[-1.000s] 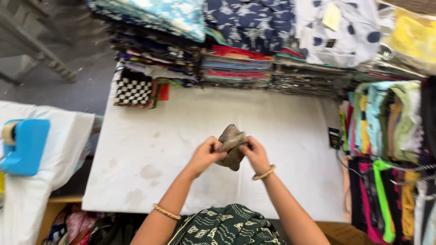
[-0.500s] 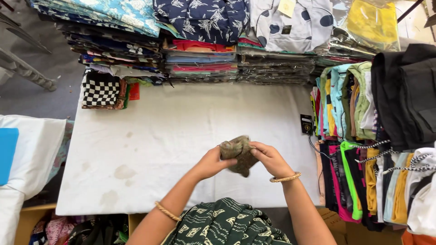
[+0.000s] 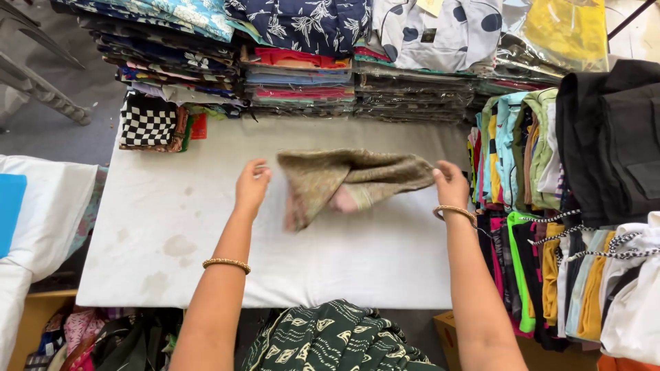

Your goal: The person folds several pieces of patterned fabric on a white table. They unfold each item, smooth it out, and fold it into a compact rectangle before stacking it with the others. The items include a checkered cloth, a brown patterned cloth, a dark green floral cloth, a red patterned cloth, a pink patterned cloth, and a green paisley cloth.

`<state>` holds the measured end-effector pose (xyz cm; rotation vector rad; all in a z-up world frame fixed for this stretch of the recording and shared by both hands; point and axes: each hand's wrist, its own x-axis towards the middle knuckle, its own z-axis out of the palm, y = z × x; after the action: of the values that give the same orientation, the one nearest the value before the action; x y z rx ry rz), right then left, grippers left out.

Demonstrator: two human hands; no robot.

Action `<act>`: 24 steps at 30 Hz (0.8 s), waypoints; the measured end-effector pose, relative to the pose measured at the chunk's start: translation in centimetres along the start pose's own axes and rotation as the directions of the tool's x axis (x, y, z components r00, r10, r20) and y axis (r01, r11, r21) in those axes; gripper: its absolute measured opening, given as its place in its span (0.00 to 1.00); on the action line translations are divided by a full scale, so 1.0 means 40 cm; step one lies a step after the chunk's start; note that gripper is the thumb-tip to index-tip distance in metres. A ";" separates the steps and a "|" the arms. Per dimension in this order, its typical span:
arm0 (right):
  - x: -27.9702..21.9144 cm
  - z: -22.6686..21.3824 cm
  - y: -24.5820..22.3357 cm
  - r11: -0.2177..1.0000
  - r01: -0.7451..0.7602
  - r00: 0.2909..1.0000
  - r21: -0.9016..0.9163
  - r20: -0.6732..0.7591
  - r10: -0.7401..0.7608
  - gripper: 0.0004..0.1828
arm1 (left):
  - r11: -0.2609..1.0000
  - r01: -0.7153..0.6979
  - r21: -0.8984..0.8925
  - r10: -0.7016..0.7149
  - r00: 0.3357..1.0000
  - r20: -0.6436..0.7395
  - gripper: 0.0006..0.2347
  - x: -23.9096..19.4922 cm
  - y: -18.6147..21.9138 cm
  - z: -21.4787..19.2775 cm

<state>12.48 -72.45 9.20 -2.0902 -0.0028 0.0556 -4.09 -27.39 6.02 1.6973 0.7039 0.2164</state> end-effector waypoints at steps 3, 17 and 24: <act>0.006 0.013 0.098 0.997 0.057 0.982 0.060 -0.182 -0.045 0.16 | 0.982 -0.023 0.189 0.055 0.985 -0.166 0.15 0.006 -0.122 -0.018; -0.152 0.325 -0.048 0.838 0.230 0.914 -0.495 0.405 -0.012 0.19 | 0.813 -0.223 0.537 0.039 0.942 0.333 0.07 -0.063 -0.178 0.208; -0.099 0.008 0.263 0.847 -0.175 0.858 0.502 0.500 -0.118 0.08 | 0.757 0.151 -0.636 0.128 0.920 0.371 0.05 -0.127 0.029 -0.183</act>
<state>8.30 -77.49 0.06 -1.4564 -0.2554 0.5773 -11.43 -24.30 10.15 1.0003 0.2717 0.0853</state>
